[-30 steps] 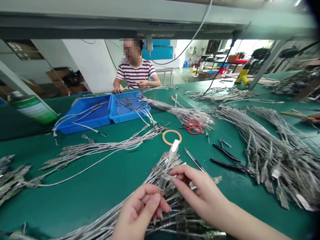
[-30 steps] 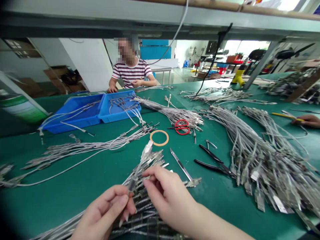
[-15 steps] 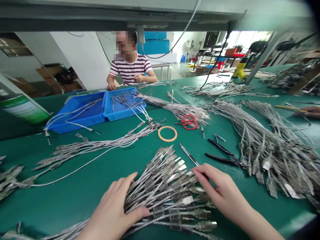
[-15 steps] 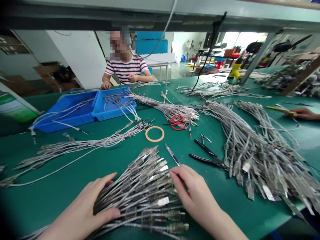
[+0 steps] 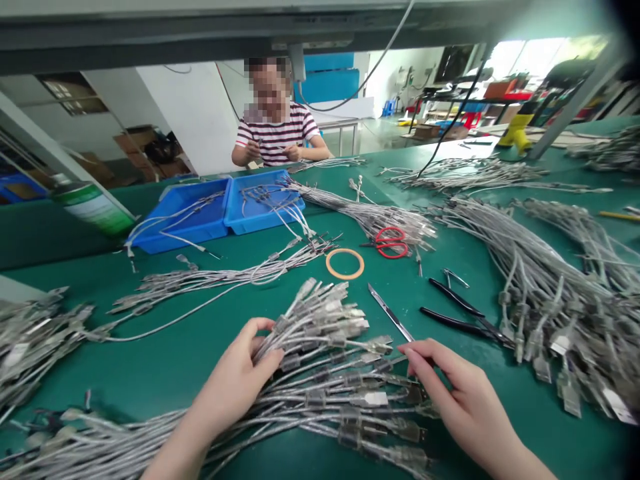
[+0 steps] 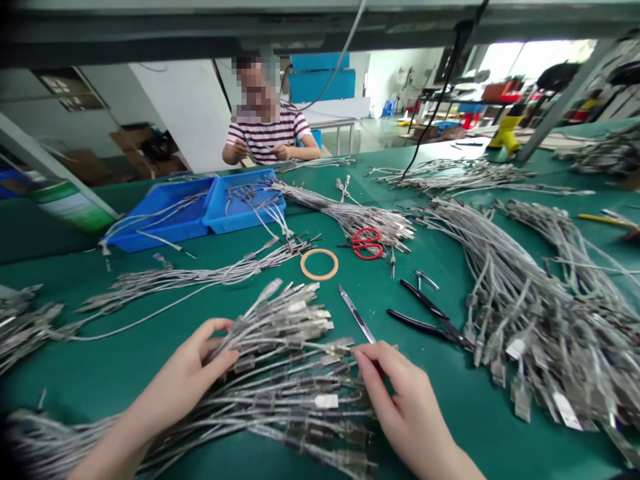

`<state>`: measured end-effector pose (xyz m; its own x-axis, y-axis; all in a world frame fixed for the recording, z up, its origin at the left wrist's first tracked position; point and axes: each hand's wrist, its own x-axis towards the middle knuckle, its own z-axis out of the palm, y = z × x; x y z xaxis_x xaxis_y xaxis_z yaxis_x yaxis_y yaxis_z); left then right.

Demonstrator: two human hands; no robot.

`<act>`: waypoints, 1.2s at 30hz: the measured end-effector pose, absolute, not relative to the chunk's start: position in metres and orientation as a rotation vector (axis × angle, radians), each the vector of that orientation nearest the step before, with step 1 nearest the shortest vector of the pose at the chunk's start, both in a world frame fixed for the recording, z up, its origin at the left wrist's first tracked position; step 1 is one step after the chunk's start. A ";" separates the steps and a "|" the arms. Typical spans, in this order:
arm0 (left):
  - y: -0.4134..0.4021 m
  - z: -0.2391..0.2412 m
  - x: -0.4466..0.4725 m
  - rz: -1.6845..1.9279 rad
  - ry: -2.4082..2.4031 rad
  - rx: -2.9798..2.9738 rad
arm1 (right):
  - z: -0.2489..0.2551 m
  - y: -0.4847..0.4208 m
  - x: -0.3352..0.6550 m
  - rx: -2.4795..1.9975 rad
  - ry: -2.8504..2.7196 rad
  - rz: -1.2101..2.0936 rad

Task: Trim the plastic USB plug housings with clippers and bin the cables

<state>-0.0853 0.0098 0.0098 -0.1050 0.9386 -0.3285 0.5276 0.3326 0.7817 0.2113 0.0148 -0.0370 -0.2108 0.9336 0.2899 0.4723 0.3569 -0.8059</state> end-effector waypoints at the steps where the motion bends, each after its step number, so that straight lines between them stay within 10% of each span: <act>1: 0.008 0.008 -0.086 0.711 1.775 1.289 | -0.039 0.014 0.211 -1.214 -1.838 0.725; 10: 0.019 0.013 -0.101 1.285 1.933 1.083 | -0.042 0.014 0.208 -1.161 -1.887 0.671; 20: 0.019 0.018 -0.111 0.718 2.401 1.631 | -0.040 0.013 0.207 -1.186 -1.916 0.677; 28: 0.005 0.028 -0.063 0.144 1.597 2.018 | -0.041 0.014 0.206 -1.205 -1.929 0.670; 36: 0.018 0.008 -0.065 0.279 1.733 1.859 | -0.041 0.015 0.205 -1.220 -1.913 0.693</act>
